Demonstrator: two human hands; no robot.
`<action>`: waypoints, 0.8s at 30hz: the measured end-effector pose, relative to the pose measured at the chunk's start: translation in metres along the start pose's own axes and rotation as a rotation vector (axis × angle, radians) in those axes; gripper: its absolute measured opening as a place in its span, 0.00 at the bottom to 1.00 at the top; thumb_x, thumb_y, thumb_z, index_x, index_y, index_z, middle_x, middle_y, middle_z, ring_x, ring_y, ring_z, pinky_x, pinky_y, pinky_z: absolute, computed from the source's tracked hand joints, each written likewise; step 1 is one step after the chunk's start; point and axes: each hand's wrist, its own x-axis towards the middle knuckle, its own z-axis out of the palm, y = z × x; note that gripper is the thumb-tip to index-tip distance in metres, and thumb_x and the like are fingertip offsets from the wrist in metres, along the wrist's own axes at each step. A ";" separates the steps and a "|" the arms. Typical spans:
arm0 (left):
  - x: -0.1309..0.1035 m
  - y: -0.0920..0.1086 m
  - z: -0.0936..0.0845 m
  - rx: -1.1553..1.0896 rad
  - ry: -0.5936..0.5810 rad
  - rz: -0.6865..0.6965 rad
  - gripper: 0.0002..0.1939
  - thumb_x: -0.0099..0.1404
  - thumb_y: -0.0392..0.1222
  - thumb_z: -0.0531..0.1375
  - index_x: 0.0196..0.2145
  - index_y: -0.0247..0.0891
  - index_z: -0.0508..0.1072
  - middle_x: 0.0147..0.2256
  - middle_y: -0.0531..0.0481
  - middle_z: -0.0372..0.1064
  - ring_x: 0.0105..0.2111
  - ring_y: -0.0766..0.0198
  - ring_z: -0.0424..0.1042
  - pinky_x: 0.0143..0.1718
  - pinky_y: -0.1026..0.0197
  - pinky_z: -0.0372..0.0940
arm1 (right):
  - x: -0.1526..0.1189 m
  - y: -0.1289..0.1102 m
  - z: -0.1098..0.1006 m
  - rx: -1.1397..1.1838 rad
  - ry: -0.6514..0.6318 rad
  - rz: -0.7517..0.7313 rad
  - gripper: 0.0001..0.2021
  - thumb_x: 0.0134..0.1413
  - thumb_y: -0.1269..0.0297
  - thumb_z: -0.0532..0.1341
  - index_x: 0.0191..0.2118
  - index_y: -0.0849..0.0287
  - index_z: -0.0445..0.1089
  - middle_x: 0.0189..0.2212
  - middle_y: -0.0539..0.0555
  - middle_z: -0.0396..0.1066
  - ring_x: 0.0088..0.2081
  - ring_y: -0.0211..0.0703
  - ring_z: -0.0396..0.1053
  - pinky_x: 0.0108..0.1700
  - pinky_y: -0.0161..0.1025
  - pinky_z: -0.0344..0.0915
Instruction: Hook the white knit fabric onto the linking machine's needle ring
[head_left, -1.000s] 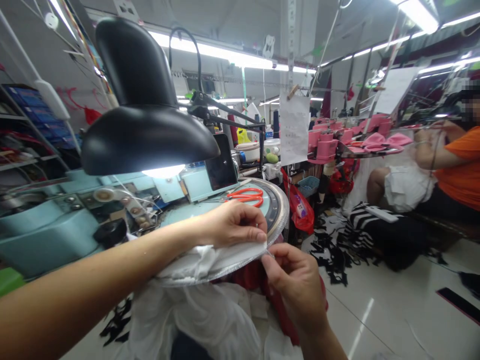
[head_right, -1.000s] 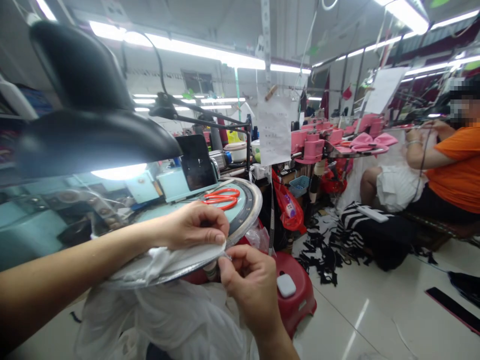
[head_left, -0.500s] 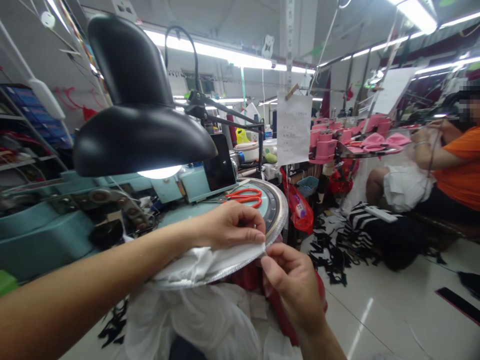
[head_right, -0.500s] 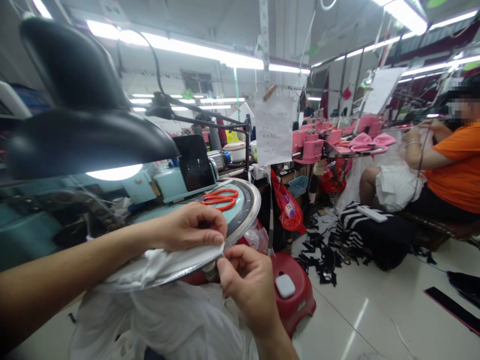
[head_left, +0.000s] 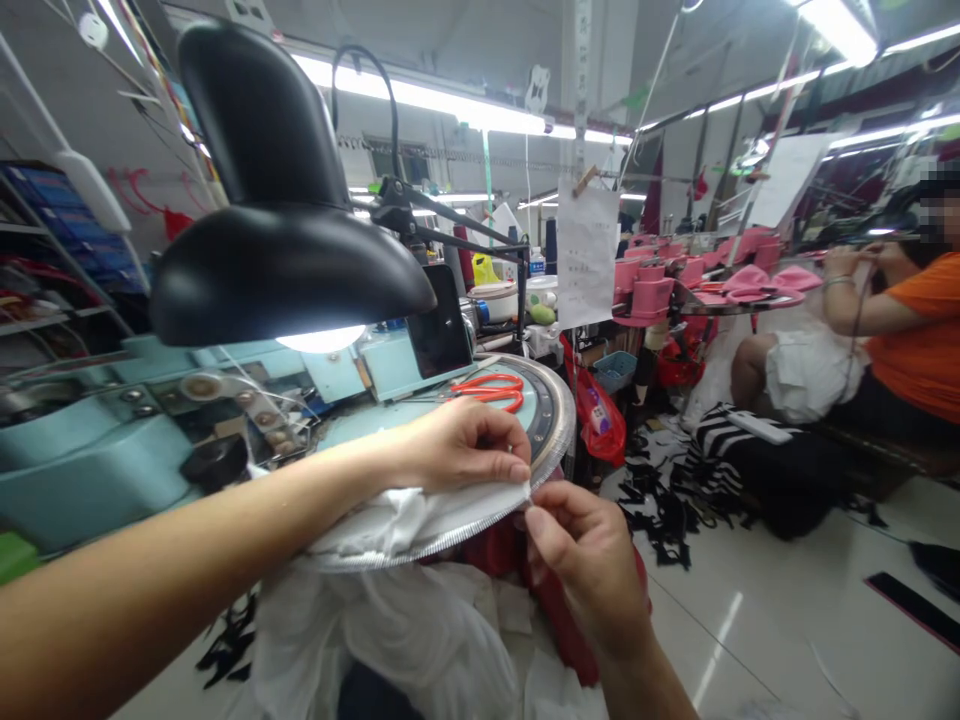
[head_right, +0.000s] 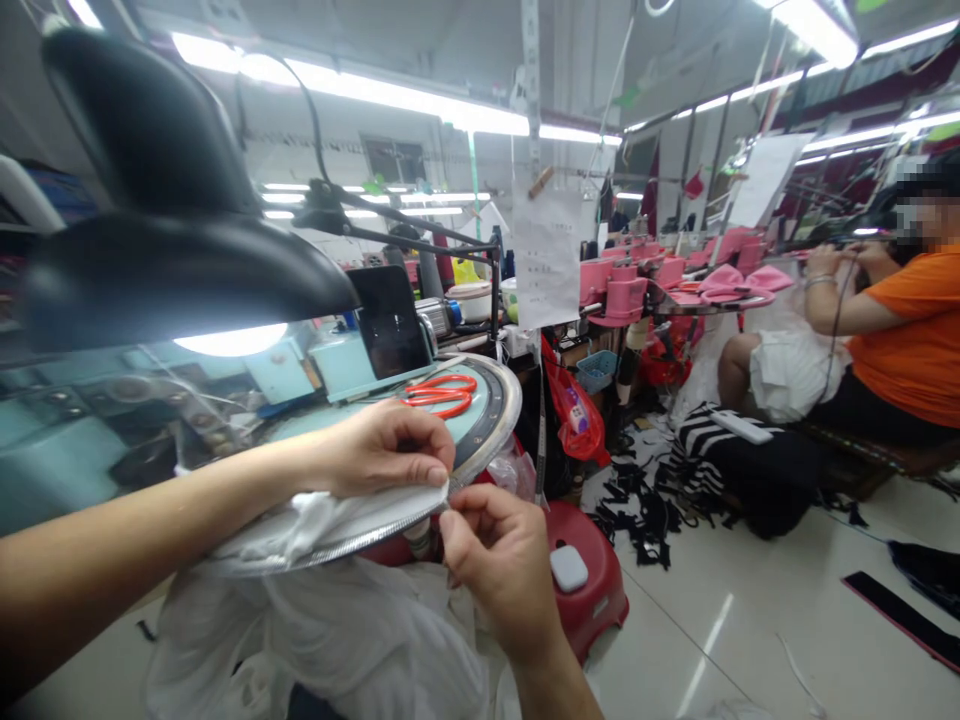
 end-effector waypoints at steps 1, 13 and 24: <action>0.000 0.000 0.000 0.001 0.000 -0.004 0.17 0.65 0.52 0.62 0.33 0.31 0.75 0.26 0.50 0.71 0.27 0.68 0.65 0.28 0.68 0.58 | 0.000 0.001 -0.001 0.010 -0.001 0.006 0.09 0.50 0.60 0.68 0.30 0.61 0.74 0.14 0.45 0.65 0.14 0.30 0.59 0.17 0.27 0.57; 0.001 0.002 0.001 0.046 0.039 -0.062 0.18 0.63 0.52 0.62 0.33 0.32 0.77 0.24 0.51 0.70 0.25 0.68 0.65 0.26 0.68 0.57 | 0.000 0.001 0.000 0.010 0.017 -0.015 0.11 0.53 0.58 0.68 0.28 0.62 0.76 0.13 0.46 0.65 0.14 0.29 0.58 0.17 0.27 0.56; 0.002 -0.001 0.003 0.049 0.056 -0.046 0.18 0.63 0.52 0.62 0.32 0.32 0.77 0.24 0.51 0.70 0.25 0.68 0.66 0.27 0.68 0.58 | 0.002 -0.001 0.000 -0.021 0.033 -0.086 0.11 0.55 0.60 0.65 0.26 0.60 0.74 0.13 0.44 0.61 0.15 0.29 0.55 0.17 0.27 0.53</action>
